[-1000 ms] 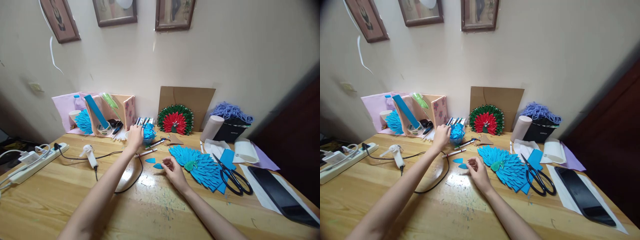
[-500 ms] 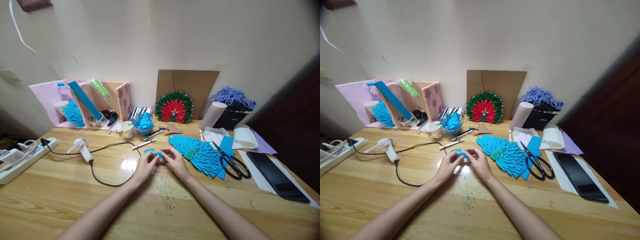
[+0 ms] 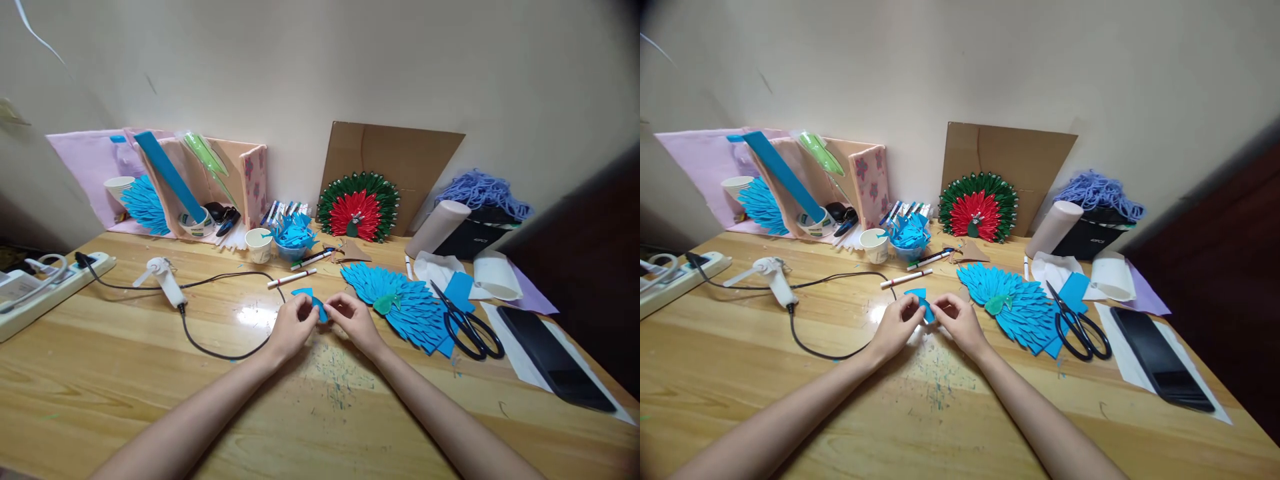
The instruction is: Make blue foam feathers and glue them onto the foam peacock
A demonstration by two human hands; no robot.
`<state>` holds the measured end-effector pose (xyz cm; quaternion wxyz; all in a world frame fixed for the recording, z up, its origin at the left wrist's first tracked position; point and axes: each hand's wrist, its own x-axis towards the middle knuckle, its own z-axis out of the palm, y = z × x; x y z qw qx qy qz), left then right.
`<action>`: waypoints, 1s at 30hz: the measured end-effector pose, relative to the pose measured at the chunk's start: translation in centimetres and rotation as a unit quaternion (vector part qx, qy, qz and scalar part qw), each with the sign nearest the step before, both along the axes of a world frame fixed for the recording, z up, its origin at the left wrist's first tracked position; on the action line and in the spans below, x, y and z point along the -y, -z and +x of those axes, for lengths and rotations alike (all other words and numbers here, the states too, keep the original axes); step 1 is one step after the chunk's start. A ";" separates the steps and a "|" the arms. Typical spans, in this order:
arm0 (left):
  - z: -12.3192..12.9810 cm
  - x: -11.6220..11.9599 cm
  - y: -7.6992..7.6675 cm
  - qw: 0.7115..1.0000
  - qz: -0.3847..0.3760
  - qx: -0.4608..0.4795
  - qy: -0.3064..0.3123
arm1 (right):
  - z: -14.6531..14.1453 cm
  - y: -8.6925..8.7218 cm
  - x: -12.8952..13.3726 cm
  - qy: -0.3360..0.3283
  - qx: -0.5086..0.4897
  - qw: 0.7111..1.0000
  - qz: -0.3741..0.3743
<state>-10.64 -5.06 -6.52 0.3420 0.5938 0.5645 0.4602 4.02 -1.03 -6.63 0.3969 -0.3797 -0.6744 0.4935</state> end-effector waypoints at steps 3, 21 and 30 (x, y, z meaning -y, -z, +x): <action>0.0 0.0 0.0 1.000 -0.008 0.026 0.005 | 0.0 -0.1 0.1 -0.004 0.002 1.000 -0.001; 0.0 -0.3 0.5 1.000 -0.001 0.023 -0.001 | 0.0 0.0 0.1 0.003 -0.015 1.000 -0.009; -0.1 -0.4 0.6 1.000 0.001 0.003 0.004 | 0.0 0.3 0.2 -0.018 0.003 1.000 -0.002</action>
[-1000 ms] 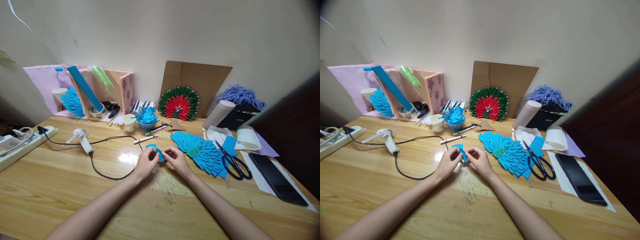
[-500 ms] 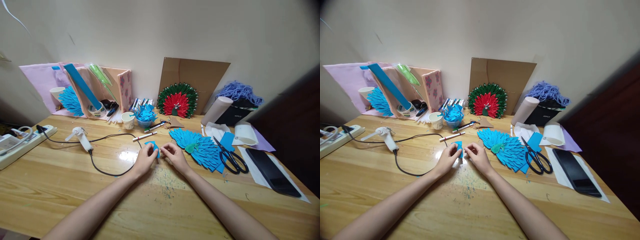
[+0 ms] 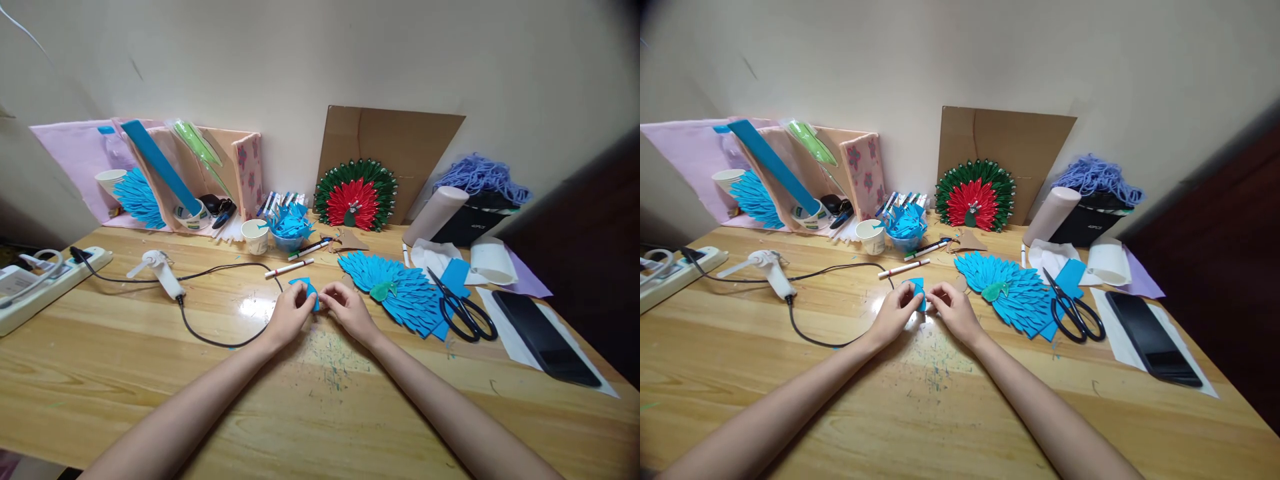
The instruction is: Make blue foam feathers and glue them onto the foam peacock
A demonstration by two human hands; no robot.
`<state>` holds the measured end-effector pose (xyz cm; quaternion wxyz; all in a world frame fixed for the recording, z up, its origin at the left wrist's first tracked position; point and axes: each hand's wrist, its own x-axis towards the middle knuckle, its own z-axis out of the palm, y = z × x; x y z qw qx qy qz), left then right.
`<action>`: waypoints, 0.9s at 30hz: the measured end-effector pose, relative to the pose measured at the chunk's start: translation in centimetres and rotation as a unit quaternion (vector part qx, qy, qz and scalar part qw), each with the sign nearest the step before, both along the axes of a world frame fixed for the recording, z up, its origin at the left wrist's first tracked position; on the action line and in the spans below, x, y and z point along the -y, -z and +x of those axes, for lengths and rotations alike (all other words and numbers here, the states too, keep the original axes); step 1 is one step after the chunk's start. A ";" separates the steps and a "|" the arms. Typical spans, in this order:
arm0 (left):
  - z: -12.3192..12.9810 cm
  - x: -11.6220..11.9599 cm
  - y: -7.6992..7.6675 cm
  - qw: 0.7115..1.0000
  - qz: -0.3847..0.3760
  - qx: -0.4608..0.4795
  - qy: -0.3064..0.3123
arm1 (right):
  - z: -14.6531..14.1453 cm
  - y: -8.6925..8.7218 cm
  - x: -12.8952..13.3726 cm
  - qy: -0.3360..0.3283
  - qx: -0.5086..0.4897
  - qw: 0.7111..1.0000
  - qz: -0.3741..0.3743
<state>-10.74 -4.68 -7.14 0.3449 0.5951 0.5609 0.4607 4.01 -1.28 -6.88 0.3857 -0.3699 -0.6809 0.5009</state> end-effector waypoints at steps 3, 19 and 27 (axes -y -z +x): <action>0.0 0.0 0.0 1.000 0.005 0.003 -0.008 | 0.1 0.2 -0.2 0.015 0.000 1.000 0.005; 0.1 -0.2 -0.1 0.983 -0.013 0.181 -0.016 | -0.8 0.2 1.3 0.033 -0.022 0.998 0.051; 0.2 -0.2 0.1 0.987 -0.031 0.155 0.015 | -0.5 -0.1 0.9 0.082 -0.010 0.991 0.106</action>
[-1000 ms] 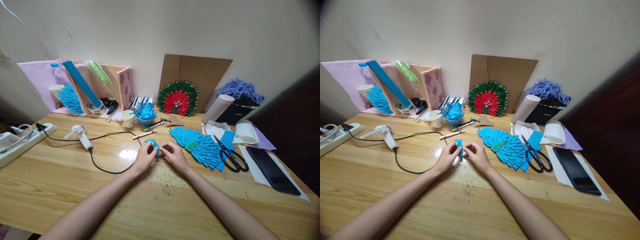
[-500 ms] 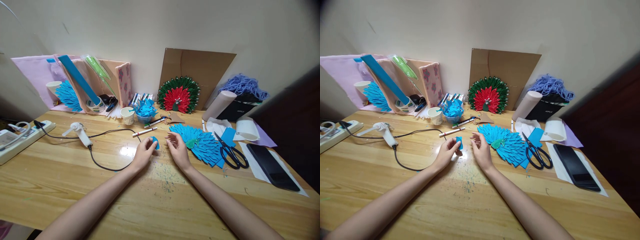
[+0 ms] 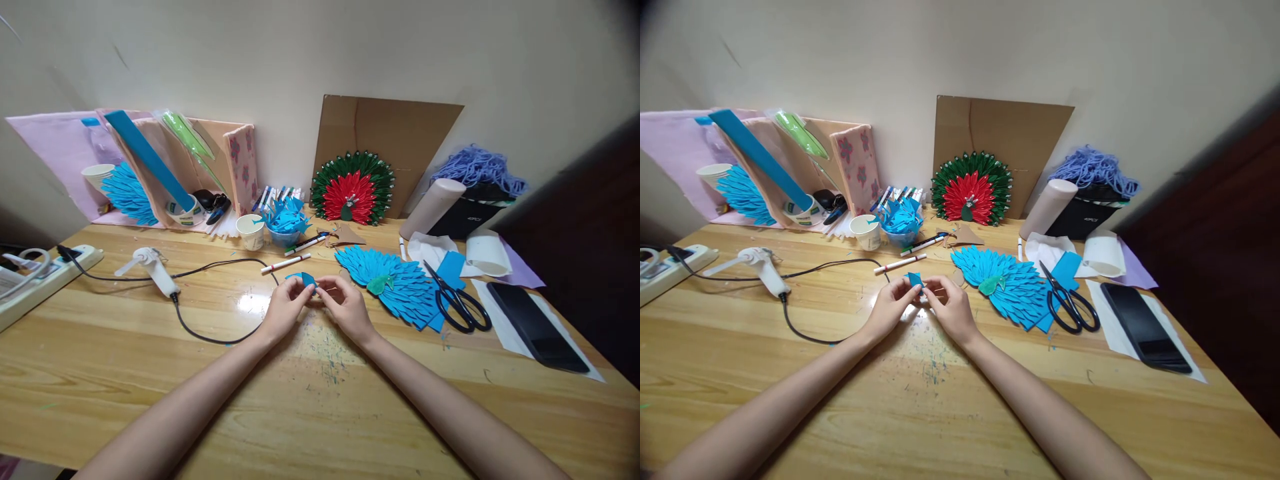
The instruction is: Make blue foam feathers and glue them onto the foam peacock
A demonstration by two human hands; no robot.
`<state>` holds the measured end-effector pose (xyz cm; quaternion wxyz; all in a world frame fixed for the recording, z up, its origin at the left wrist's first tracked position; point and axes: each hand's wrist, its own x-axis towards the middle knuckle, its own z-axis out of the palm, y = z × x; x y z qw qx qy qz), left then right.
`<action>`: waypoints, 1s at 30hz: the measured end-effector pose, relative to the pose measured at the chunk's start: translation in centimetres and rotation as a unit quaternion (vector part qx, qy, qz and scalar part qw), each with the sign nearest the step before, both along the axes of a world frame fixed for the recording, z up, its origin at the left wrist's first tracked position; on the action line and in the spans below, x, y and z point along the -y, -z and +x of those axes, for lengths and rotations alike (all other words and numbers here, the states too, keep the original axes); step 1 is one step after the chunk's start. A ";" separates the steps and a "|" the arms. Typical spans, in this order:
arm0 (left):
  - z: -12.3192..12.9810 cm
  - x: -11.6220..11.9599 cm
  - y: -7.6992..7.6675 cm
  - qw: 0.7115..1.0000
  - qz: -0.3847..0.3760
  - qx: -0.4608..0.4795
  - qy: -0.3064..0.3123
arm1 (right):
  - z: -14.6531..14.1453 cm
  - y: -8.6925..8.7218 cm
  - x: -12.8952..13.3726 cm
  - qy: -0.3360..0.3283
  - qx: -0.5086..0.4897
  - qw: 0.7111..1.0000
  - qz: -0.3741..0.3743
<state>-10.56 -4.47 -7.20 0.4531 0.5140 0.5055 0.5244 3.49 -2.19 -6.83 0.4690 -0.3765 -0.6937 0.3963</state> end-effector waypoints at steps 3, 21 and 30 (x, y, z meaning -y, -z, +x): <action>-0.1 0.0 0.2 1.000 -0.007 -0.010 -0.011 | 0.2 -0.5 0.1 0.003 0.027 0.999 0.028; -0.1 0.2 0.0 0.999 -0.037 0.025 0.016 | 0.7 -0.7 0.1 -0.019 0.102 0.990 0.100; -0.3 0.0 0.2 0.996 -0.060 0.063 -0.010 | 0.9 -0.4 -0.1 -0.032 0.165 0.967 0.193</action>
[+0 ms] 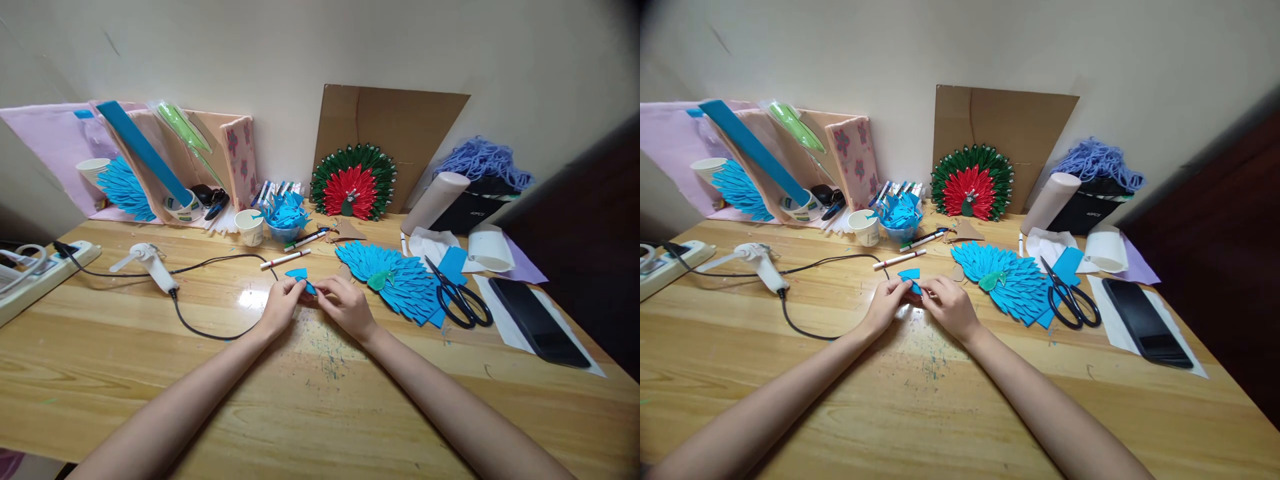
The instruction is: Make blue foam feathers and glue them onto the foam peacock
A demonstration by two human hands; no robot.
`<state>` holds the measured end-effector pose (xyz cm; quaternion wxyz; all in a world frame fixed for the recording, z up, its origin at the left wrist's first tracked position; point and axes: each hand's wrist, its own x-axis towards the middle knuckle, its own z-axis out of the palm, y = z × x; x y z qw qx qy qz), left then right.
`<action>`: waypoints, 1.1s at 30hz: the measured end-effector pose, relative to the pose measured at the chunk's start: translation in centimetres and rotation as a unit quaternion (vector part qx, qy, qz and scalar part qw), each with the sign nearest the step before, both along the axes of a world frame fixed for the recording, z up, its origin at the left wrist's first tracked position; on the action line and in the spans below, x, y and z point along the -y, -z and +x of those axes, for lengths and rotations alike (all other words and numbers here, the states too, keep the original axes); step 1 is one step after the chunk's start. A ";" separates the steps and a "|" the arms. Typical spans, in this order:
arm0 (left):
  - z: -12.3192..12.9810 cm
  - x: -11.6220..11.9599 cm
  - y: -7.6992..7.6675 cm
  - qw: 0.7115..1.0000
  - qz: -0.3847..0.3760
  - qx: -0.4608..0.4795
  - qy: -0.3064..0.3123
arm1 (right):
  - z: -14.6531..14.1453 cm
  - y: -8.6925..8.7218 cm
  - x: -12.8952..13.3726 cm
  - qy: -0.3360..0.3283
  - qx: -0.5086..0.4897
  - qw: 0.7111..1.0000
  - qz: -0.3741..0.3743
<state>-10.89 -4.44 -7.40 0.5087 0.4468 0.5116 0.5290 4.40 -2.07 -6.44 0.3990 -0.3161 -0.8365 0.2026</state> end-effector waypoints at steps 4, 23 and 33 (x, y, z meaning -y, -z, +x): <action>0.0 0.1 -0.4 1.000 -0.009 0.026 0.001 | 0.0 0.1 0.1 -0.003 0.009 1.000 0.029; 0.2 0.1 -0.5 1.000 0.012 -0.011 0.020 | -0.2 0.0 0.0 0.026 -0.082 0.994 -0.071; 0.4 0.5 -0.7 0.997 0.043 -0.061 -0.012 | -0.2 -0.2 0.0 0.059 -0.108 0.990 -0.064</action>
